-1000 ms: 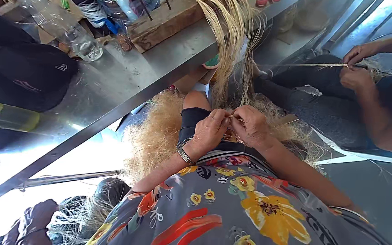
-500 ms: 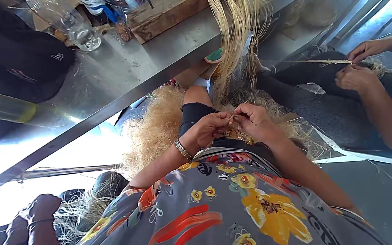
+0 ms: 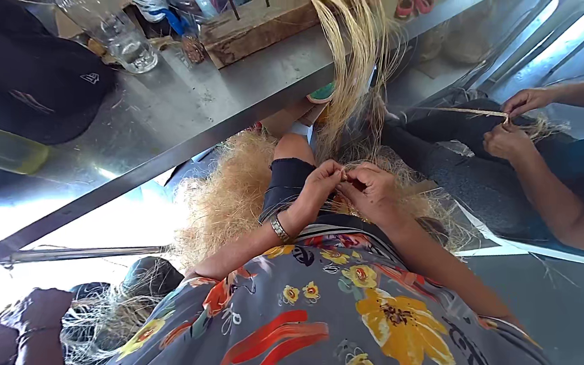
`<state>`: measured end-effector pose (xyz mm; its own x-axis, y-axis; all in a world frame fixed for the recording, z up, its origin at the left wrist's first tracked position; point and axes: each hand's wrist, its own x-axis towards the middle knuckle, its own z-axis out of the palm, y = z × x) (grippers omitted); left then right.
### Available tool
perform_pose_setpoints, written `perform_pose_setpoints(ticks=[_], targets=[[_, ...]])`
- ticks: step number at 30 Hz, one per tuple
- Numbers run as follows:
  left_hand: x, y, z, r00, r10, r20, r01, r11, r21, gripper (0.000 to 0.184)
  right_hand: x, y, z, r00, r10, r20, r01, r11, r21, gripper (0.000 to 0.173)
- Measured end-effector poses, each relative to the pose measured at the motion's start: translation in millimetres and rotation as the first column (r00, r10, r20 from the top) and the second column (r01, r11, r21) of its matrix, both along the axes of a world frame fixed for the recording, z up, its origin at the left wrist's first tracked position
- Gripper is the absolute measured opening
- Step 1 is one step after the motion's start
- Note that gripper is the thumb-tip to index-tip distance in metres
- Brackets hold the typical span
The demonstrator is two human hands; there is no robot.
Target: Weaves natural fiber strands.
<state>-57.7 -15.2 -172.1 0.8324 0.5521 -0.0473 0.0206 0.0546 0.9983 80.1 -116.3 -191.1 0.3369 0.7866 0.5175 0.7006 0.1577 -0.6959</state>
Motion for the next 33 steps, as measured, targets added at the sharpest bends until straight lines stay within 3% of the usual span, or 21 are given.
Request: perform_pose_setpoints(ticks=[2, 4, 7, 9, 10, 11, 13, 15, 17, 21, 23, 27, 33], targets=[[3, 4, -10, 1.000, 0.004, -0.029, 0.004, 0.968, 0.250, 0.019, 2, 1, 1, 1.000, 0.001, -0.025, -0.002, 1.000, -0.019, 0.014], [2, 6, -12, 0.996, 0.037, -0.085, 0.012, 0.860, 0.511, 0.020, 4, -1, 2, 0.998, 0.028, -0.055, -0.031, 0.998, -0.063, 0.013], [-4, 5, -8, 0.994, 0.084, -0.066, 0.011, 0.532, 0.846, 0.016, 6, -4, 3, 0.988, 0.072, -0.135, -0.087, 0.990, -0.107, 0.012], [-7, 9, -14, 0.998, 0.059, -0.007, -0.014, 0.343, 0.939, 0.017, 5, -7, 7, 0.923, 0.113, -0.367, -0.175, 0.974, -0.140, 0.010], [-9, 12, -16, 0.999, 0.050, 0.019, -0.032, 0.275, 0.961, 0.018, 4, -8, 11, 0.817, 0.137, -0.560, -0.253, 0.958, -0.133, 0.008], [-11, 15, -17, 0.998, 0.042, 0.043, -0.052, 0.224, 0.973, 0.019, 3, -9, 15, 0.644, 0.168, -0.746, -0.333, 0.940, -0.076, 0.011], [-13, 20, -16, 0.997, 0.040, 0.069, -0.075, 0.177, 0.981, 0.020, 1, -10, 23, 0.310, 0.211, -0.927, -0.428, 0.902, 0.062, 0.027], [-13, 22, -12, 0.996, 0.050, 0.076, -0.085, 0.210, 0.974, 0.019, 0, -9, 26, 0.224, 0.248, -0.943, -0.442, 0.888, 0.128, 0.033], [-14, 23, -6, 0.996, 0.060, 0.061, -0.076, 0.309, 0.948, 0.018, 2, -7, 24, 0.313, 0.278, -0.908, -0.434, 0.892, 0.123, 0.028], [-14, 23, -1, 1.000, -0.014, -0.010, 0.017, 0.660, 0.751, 0.023, 5, -8, 22, 0.357, 0.243, -0.902, -0.363, 0.926, 0.106, 0.026], [-13, 24, -3, 0.996, -0.091, -0.009, 0.077, 0.777, 0.624, 0.027, 5, -9, 22, 0.349, 0.247, -0.904, -0.334, 0.934, 0.126, 0.027], [-11, 19, -4, 0.998, -0.070, -0.003, 0.059, 0.806, 0.588, 0.022, 7, -10, 22, 0.324, 0.271, -0.906, -0.295, 0.939, 0.176, 0.028], [-11, 12, -11, 1.000, -0.017, -0.021, 0.026, 0.712, 0.702, 0.020, 18, -14, 29, 0.300, 0.280, -0.912, -0.198, 0.953, 0.228, 0.032]])
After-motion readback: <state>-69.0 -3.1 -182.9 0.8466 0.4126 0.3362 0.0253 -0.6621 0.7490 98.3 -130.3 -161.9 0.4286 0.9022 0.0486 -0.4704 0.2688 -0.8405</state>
